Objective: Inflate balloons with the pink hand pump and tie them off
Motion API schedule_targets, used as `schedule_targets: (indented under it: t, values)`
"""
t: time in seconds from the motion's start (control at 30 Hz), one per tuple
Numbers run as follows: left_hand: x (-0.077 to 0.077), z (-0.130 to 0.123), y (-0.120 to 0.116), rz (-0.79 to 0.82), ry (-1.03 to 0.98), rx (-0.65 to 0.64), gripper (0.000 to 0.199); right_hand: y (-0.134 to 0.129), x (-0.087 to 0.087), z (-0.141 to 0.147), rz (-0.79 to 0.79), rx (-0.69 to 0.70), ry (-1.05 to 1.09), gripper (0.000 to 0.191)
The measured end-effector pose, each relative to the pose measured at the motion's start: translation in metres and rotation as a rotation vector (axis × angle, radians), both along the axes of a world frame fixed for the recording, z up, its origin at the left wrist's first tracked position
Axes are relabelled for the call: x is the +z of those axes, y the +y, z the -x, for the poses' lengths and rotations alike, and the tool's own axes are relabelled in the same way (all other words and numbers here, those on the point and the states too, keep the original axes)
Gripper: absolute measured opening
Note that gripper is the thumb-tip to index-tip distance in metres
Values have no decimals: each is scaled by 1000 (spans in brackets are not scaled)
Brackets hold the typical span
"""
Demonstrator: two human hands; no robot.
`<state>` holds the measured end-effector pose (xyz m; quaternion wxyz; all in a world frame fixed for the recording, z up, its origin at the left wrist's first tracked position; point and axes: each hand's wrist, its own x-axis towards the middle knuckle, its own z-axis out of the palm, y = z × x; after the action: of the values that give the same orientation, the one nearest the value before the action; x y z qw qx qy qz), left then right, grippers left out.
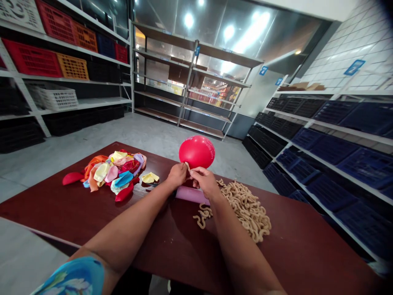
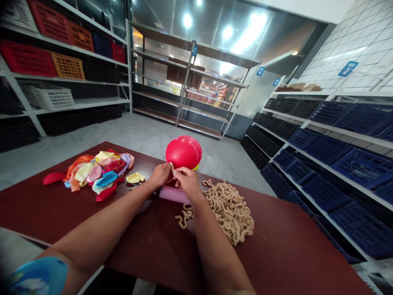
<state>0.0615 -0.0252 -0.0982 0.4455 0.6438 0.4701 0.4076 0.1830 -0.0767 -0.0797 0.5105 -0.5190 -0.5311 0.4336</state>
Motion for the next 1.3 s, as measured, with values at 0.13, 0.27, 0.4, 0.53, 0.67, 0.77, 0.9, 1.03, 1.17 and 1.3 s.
schedule_targets:
  t: [0.13,0.27,0.4,0.53,0.67,0.77,0.9,1.03,1.17,1.3]
  values:
    - [0,-3,2,-139,175,34,32,-1,1,-1,-59,7,-125,23]
    - [-2,-5,1,-245,219,11,33,0,-1,-4,-282,-101,-350,19]
    - [-3,-7,-1,-281,193,-26,31,0,0,-3,-242,-151,-278,23]
    - [-3,-6,-3,-306,161,-57,27,0,4,-1,-78,-140,-17,30]
    - [-1,-5,-6,-314,103,-79,23,1,6,-4,86,-93,175,33]
    - [1,-5,-8,-312,75,-83,22,2,6,-7,183,-67,255,35]
    - [1,-5,-9,-345,107,-91,23,2,9,-8,169,-82,249,31]
    - [0,-8,-9,-338,76,-94,24,1,8,-3,44,-136,121,21]
    - [-1,-13,-9,-310,61,-95,26,5,-4,5,-39,-295,29,19]
    - [0,-14,-12,-291,40,-134,30,8,-17,9,-70,-411,-36,20]
